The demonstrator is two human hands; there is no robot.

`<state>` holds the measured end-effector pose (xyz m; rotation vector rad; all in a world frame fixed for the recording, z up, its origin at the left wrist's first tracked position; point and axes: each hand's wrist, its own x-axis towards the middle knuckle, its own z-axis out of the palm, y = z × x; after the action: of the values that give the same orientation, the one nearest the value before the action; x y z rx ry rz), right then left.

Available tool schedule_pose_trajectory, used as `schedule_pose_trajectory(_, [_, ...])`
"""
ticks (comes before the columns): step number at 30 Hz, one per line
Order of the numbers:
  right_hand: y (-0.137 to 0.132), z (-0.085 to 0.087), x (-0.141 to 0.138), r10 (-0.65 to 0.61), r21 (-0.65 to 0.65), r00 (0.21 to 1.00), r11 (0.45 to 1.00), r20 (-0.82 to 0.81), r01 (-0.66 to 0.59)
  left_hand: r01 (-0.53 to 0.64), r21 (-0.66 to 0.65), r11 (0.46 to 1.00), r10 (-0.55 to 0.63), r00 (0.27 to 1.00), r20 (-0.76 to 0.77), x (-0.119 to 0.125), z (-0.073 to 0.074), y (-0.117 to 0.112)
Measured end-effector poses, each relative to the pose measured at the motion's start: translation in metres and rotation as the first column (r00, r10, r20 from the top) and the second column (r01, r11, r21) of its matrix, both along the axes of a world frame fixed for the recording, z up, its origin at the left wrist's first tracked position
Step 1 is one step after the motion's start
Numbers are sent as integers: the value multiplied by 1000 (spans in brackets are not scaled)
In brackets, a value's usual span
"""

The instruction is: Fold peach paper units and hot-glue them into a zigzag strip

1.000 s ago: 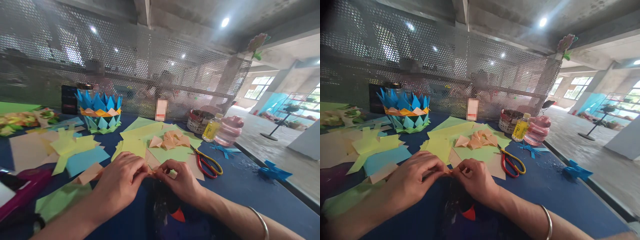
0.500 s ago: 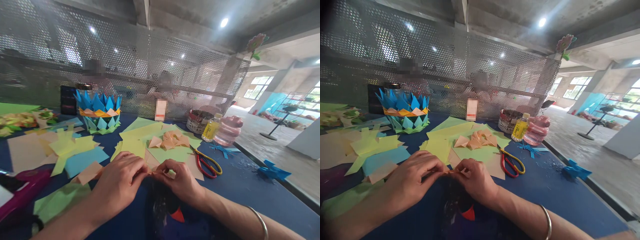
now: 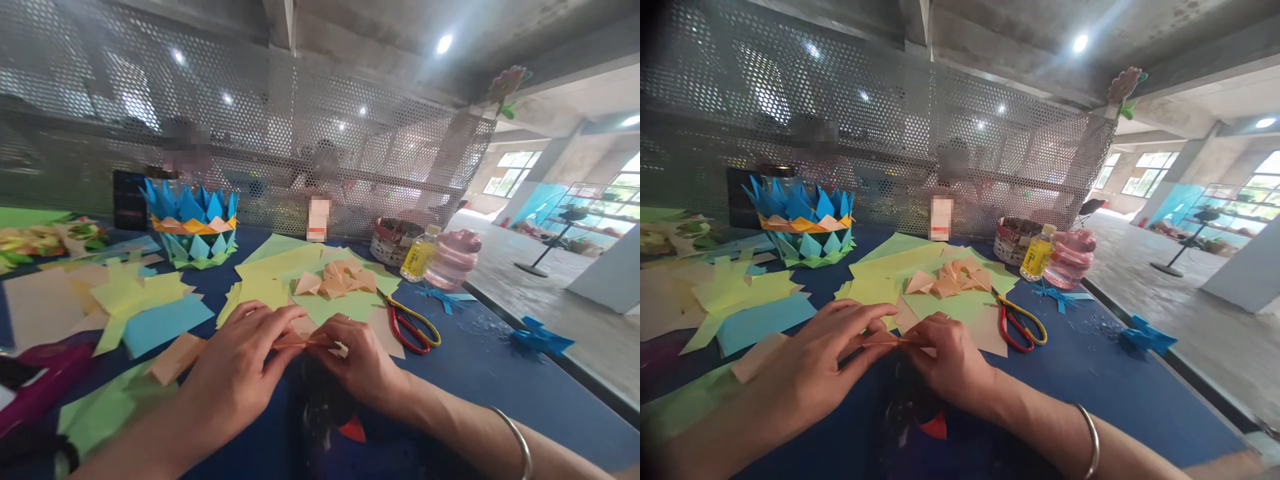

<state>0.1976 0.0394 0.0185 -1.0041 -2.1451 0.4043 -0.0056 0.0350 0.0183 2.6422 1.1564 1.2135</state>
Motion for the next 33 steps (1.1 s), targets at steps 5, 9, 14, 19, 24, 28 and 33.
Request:
schedule_pose_trajectory(5, [-2,3,-2,42,33,999,999,29,-42,124,6,992,-124,992,-2,3,3,1])
schedule_pose_trajectory(9, [-2,2,-2,62,82,996,994,59,-66,153,5,988,-153,988,21,4,3,3])
schedule_pose_trajectory(14, [-5,2,-4,88,110,992,989,87,-97,152,9,988,-151,987,-51,3,3,2])
schedule_pose_trajectory(19, [-5,3,-7,126,173,982,973,140,-149,115,18,993,-113,990,-86,3,3,-1])
schedule_pose_trajectory(24, [-2,3,-4,103,98,986,988,132,-116,74,-86,994,-82,992,-93,5,1,1])
schedule_pose_trajectory(28, [-2,1,-2,83,30,990,996,111,-87,44,-95,995,-53,994,-92,6,-1,1])
schedule_pose_trajectory(33, [-1,2,-1,69,-2,993,998,100,-69,44,-75,996,-52,993,-110,4,-3,4])
